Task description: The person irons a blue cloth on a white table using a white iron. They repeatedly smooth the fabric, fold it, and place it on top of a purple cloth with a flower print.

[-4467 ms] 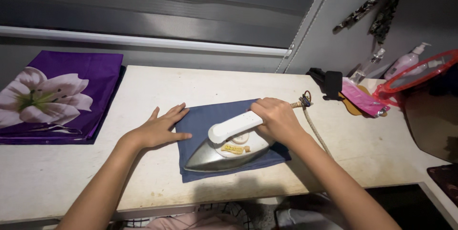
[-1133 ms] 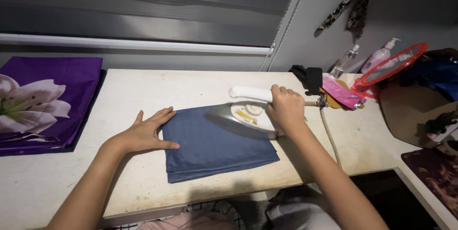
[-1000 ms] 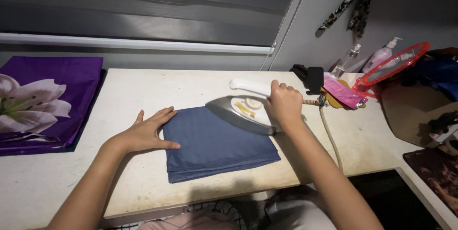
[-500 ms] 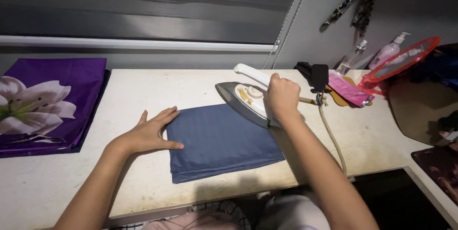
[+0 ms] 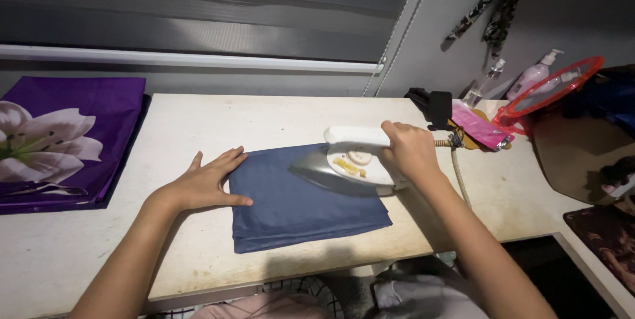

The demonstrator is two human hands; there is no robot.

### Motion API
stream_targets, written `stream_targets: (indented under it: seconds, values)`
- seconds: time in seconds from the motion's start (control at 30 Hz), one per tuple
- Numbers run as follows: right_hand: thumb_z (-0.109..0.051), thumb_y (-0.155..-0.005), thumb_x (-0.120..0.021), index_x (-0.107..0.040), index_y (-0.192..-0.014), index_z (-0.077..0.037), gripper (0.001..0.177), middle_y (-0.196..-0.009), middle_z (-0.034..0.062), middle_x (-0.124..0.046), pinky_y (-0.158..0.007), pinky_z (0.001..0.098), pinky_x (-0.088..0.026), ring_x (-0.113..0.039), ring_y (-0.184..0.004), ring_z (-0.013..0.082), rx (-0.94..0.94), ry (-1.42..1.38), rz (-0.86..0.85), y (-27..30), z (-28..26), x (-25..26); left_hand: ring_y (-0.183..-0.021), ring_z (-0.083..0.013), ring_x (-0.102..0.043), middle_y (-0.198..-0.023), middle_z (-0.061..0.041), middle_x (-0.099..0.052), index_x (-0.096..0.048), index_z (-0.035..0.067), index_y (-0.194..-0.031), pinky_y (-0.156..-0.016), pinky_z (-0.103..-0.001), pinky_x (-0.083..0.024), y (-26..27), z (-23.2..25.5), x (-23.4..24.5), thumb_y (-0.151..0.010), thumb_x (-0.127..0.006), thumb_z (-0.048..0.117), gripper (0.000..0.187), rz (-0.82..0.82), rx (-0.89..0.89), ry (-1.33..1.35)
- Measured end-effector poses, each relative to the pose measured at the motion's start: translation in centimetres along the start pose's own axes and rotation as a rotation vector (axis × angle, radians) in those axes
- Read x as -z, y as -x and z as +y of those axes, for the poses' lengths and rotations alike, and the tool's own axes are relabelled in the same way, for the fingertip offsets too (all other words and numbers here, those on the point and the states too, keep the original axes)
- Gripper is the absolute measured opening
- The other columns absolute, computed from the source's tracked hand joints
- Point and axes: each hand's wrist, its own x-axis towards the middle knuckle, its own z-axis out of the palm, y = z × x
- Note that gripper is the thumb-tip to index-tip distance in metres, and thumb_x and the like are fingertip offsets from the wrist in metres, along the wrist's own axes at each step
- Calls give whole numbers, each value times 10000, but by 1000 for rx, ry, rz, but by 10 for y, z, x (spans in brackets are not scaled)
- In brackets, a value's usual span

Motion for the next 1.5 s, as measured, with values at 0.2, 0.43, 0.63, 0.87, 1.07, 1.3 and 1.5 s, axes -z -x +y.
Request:
stream_targets:
  seconds: [0.2, 0.43, 0.63, 0.87, 1.07, 1.3, 1.5]
  values:
    - [-102, -632, -748, -636, -866, -69, 261, -766, 104, -678, -621, 449, -521, -681, -731, 335, 84, -123, -4, 9, -5, 23, -1570, -156, -156, -1718, 22, -76, -230, 241, -1603, -1267, -519, 55, 0, 0, 1, -569, -671, 856, 1281, -4, 9, -9]
    - [-141, -789, -772, -637, -784, -57, 158, -778, 115, -677, -619, 429, -531, -679, -714, 317, 231, -297, 107, 16, -8, 37, -1480, -204, -353, -1644, -2, -304, -398, 227, -1532, -1265, -512, -66, -2, 3, 3, -715, -636, 793, 1021, 106, 13, 37]
    - [-91, -734, -757, -655, -835, -62, 147, -759, 105, -684, -630, 435, -530, -684, -726, 312, 132, -150, 78, 19, -13, 28, -1083, -302, -633, -1088, -105, -745, -775, 103, -1089, -983, -440, -483, -49, 15, 1, -923, -637, 454, 412, 549, -191, 79]
    - [-97, -661, -759, -663, -910, -77, 268, -763, 103, -684, -667, 439, -540, -691, -758, 320, 80, -112, 52, 13, -17, 22, -860, -244, -719, -855, -43, -759, -796, 151, -903, -858, -413, -521, -110, 46, -8, -859, -707, 358, 230, 399, -216, 154]
    - [-88, -645, -746, -670, -914, -86, 280, -764, 99, -689, -647, 443, -533, -690, -745, 319, 74, -98, 38, 3, -12, 11, -889, -225, -718, -843, -9, -781, -793, 178, -881, -864, -428, -443, -135, 42, -11, -892, -667, 296, 172, 488, -187, 137]
    - [-58, -631, -722, -652, -923, -71, 301, -781, 115, -682, -668, 457, -535, -682, -763, 333, 33, -69, 71, -23, -5, -20, -946, -218, -710, -891, -5, -790, -799, 184, -868, -900, -446, -419, -174, 31, -4, -897, -634, 244, 178, 583, -144, 135]
    - [-47, -656, -714, -645, -930, -92, 286, -812, 98, -689, -688, 455, -541, -691, -798, 322, 23, -72, 107, -43, 4, -47, -1046, -242, -657, -1011, -23, -754, -765, 162, -948, -939, -441, -430, -162, 13, 3, -929, -631, 298, 192, 643, -186, -16]
